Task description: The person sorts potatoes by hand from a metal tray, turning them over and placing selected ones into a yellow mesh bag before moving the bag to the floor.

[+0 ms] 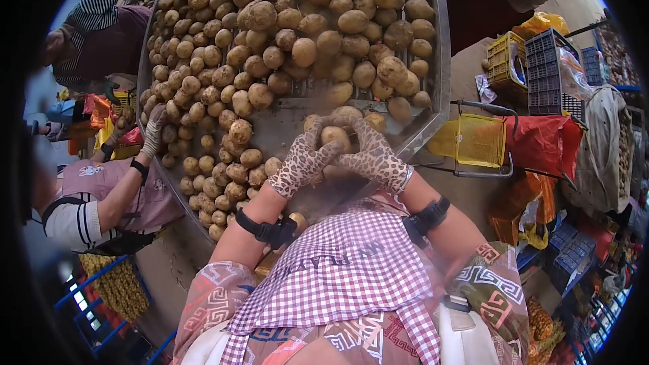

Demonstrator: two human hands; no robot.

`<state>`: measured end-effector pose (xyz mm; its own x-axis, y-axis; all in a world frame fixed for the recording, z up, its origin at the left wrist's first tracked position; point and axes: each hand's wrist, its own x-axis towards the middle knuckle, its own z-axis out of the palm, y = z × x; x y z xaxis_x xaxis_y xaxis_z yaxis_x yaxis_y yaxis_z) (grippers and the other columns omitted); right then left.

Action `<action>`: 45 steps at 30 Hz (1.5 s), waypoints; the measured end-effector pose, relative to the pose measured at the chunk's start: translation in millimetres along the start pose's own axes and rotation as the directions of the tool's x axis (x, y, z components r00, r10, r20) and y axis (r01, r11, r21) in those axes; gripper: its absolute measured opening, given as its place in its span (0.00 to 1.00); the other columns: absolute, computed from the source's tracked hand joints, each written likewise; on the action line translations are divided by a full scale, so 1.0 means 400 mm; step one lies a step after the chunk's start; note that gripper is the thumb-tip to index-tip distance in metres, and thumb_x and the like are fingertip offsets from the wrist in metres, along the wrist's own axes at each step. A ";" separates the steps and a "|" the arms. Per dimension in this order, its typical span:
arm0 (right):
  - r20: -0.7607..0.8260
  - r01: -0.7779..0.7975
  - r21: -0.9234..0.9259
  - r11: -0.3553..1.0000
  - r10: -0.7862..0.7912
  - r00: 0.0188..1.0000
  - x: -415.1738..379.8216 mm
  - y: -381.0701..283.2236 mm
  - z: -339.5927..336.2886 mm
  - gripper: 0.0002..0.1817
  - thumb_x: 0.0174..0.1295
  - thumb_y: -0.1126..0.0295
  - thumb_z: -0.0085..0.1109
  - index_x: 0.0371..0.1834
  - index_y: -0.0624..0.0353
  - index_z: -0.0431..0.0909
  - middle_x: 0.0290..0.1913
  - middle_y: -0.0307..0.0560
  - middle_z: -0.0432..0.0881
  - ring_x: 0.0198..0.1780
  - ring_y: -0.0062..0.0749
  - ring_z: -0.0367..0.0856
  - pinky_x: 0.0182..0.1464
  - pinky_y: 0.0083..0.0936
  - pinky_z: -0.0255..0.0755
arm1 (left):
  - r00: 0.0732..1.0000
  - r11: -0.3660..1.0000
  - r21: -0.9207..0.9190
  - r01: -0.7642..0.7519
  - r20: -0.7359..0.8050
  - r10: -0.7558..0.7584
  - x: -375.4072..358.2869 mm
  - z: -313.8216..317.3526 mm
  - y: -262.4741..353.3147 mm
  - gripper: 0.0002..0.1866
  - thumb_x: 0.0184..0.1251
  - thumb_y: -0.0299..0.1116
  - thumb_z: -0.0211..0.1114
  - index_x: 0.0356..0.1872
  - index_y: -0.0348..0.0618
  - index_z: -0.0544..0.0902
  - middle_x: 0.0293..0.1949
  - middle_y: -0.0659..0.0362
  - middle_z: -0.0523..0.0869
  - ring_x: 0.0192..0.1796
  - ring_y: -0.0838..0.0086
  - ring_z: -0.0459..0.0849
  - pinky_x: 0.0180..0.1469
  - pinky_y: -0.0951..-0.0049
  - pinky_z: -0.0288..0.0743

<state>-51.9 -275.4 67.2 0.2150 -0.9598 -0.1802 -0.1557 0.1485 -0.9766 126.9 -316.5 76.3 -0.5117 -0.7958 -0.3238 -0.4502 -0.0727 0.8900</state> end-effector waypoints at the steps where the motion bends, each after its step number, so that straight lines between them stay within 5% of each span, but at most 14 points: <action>1: 0.007 0.006 0.003 1.000 -0.006 1.000 0.005 0.015 -0.009 0.38 0.51 0.60 0.74 0.65 0.55 0.67 0.62 0.48 0.72 0.63 0.38 0.72 0.65 0.35 0.68 | 1.000 1.000 0.004 0.002 -0.009 -0.002 0.006 -0.021 -0.006 0.28 0.67 0.39 0.65 0.64 0.35 0.70 0.55 0.46 0.80 0.59 0.61 0.80 0.61 0.65 0.73; 7: 0.059 -0.146 0.916 0.373 0.234 0.970 -0.023 0.032 -0.126 0.25 0.58 0.61 0.66 0.56 0.58 0.72 0.53 0.49 0.79 0.54 0.36 0.80 0.60 0.32 0.75 | 0.877 0.672 0.716 0.190 -0.431 0.210 0.100 -0.258 -0.097 0.32 0.66 0.44 0.64 0.67 0.42 0.68 0.65 0.46 0.73 0.63 0.55 0.77 0.64 0.60 0.71; 10: -0.104 -0.273 0.309 0.911 0.318 0.942 0.048 0.031 -0.172 0.21 0.60 0.57 0.64 0.52 0.57 0.75 0.43 0.45 0.83 0.49 0.34 0.82 0.53 0.31 0.77 | 0.929 0.440 0.834 0.334 -0.369 -0.007 0.106 -0.233 -0.102 0.35 0.65 0.43 0.65 0.70 0.44 0.64 0.71 0.44 0.64 0.65 0.54 0.74 0.65 0.59 0.71; 12: -0.099 -0.226 -0.644 0.731 0.213 0.972 0.064 -0.070 -0.153 0.23 0.60 0.54 0.63 0.53 0.55 0.78 0.43 0.46 0.84 0.45 0.37 0.84 0.48 0.33 0.77 | 0.911 0.457 0.796 0.396 -0.402 -0.089 0.138 -0.221 -0.119 0.37 0.63 0.44 0.66 0.71 0.47 0.62 0.72 0.44 0.62 0.67 0.53 0.73 0.66 0.59 0.70; 19: 0.294 0.281 -0.955 0.098 0.439 0.849 0.226 -0.091 0.002 0.26 0.55 0.58 0.65 0.59 0.50 0.79 0.51 0.43 0.85 0.53 0.40 0.83 0.51 0.39 0.76 | 0.897 0.522 0.774 0.359 -0.441 0.036 0.123 -0.241 -0.154 0.34 0.62 0.42 0.67 0.69 0.51 0.67 0.64 0.43 0.72 0.60 0.53 0.80 0.60 0.57 0.75; 22: 0.351 0.338 -0.932 0.135 0.576 0.739 0.282 -0.106 0.004 0.31 0.53 0.58 0.65 0.64 0.47 0.76 0.57 0.43 0.83 0.58 0.39 0.81 0.53 0.38 0.77 | 0.884 0.942 -0.104 0.318 -0.327 -0.335 0.075 -0.251 -0.179 0.31 0.64 0.48 0.64 0.66 0.47 0.69 0.55 0.46 0.80 0.48 0.60 0.84 0.47 0.61 0.82; 24: 0.351 0.330 -0.934 0.137 0.530 0.772 0.267 -0.120 -0.013 0.31 0.53 0.58 0.65 0.63 0.48 0.76 0.56 0.44 0.83 0.58 0.39 0.82 0.54 0.38 0.76 | 0.985 0.324 -0.936 0.141 0.098 -0.145 0.034 -0.238 -0.238 0.33 0.66 0.55 0.60 0.63 0.42 0.70 0.51 0.47 0.82 0.38 0.67 0.83 0.36 0.70 0.82; 28: 0.369 0.241 -0.923 0.301 0.514 0.774 0.270 -0.099 -0.058 0.35 0.51 0.54 0.67 0.64 0.53 0.74 0.55 0.52 0.83 0.58 0.42 0.81 0.56 0.39 0.74 | 0.993 0.098 -0.992 0.083 0.075 -0.087 -0.008 -0.176 -0.205 0.37 0.64 0.59 0.60 0.64 0.40 0.69 0.54 0.43 0.79 0.36 0.67 0.83 0.36 0.73 0.81; 31: 0.477 0.317 -0.828 0.462 0.285 0.831 0.195 -0.081 -0.126 0.38 0.53 0.50 0.67 0.66 0.57 0.71 0.56 0.55 0.82 0.56 0.45 0.81 0.57 0.36 0.74 | 1.000 0.267 -0.964 -0.017 -0.016 0.008 -0.027 -0.157 -0.218 0.37 0.64 0.57 0.62 0.64 0.40 0.69 0.58 0.44 0.78 0.47 0.65 0.84 0.47 0.67 0.81; 32: 0.400 -0.042 -0.431 0.901 0.233 0.887 0.162 -0.083 -0.123 0.39 0.55 0.48 0.66 0.67 0.57 0.69 0.56 0.56 0.81 0.55 0.44 0.81 0.56 0.34 0.76 | 1.000 0.258 -0.966 -0.012 -0.012 0.002 -0.028 -0.144 -0.215 0.37 0.64 0.57 0.62 0.64 0.40 0.69 0.58 0.44 0.78 0.47 0.65 0.84 0.47 0.67 0.81; 34: 0.283 -0.323 0.204 0.924 0.260 0.923 0.106 -0.045 -0.129 0.40 0.58 0.45 0.64 0.68 0.58 0.68 0.56 0.56 0.80 0.55 0.44 0.82 0.54 0.33 0.77 | 0.974 0.489 -0.860 -0.145 -0.212 -0.084 -0.020 -0.104 -0.185 0.37 0.62 0.56 0.65 0.64 0.40 0.69 0.61 0.45 0.76 0.59 0.62 0.79 0.62 0.61 0.73; 38: 0.458 -0.470 0.842 0.265 0.111 0.882 0.027 0.084 -0.081 0.32 0.65 0.53 0.61 0.66 0.61 0.67 0.60 0.51 0.76 0.61 0.36 0.76 0.62 0.29 0.73 | 0.991 0.447 -0.888 -0.107 -0.132 -0.023 0.004 0.018 -0.112 0.31 0.66 0.49 0.64 0.64 0.42 0.70 0.63 0.50 0.75 0.65 0.62 0.74 0.67 0.63 0.67; 40: 0.384 -0.399 0.916 0.052 0.177 0.906 -0.043 0.202 -0.048 0.36 0.59 0.54 0.68 0.65 0.64 0.66 0.60 0.52 0.76 0.60 0.37 0.77 0.63 0.32 0.73 | 0.997 0.960 -0.280 -0.014 -0.082 -0.009 0.011 0.078 -0.064 0.29 0.69 0.43 0.61 0.66 0.40 0.68 0.65 0.48 0.73 0.67 0.58 0.72 0.70 0.61 0.64; 45: 0.064 -0.098 0.968 0.229 0.151 0.987 -0.189 0.219 -0.146 0.44 0.55 0.47 0.70 0.68 0.61 0.63 0.63 0.56 0.73 0.61 0.44 0.76 0.59 0.38 0.78 | 0.960 0.966 0.072 -0.248 -0.118 0.255 -0.019 0.076 -0.035 0.24 0.68 0.39 0.61 0.62 0.39 0.74 0.65 0.46 0.73 0.69 0.53 0.68 0.71 0.58 0.61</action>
<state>-138.2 -203.6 2.3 0.2507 -0.9092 -0.3324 0.8768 0.3588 -0.3202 114.8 -291.1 56.5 -0.5193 -0.8534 -0.0454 -0.3607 0.1707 0.9169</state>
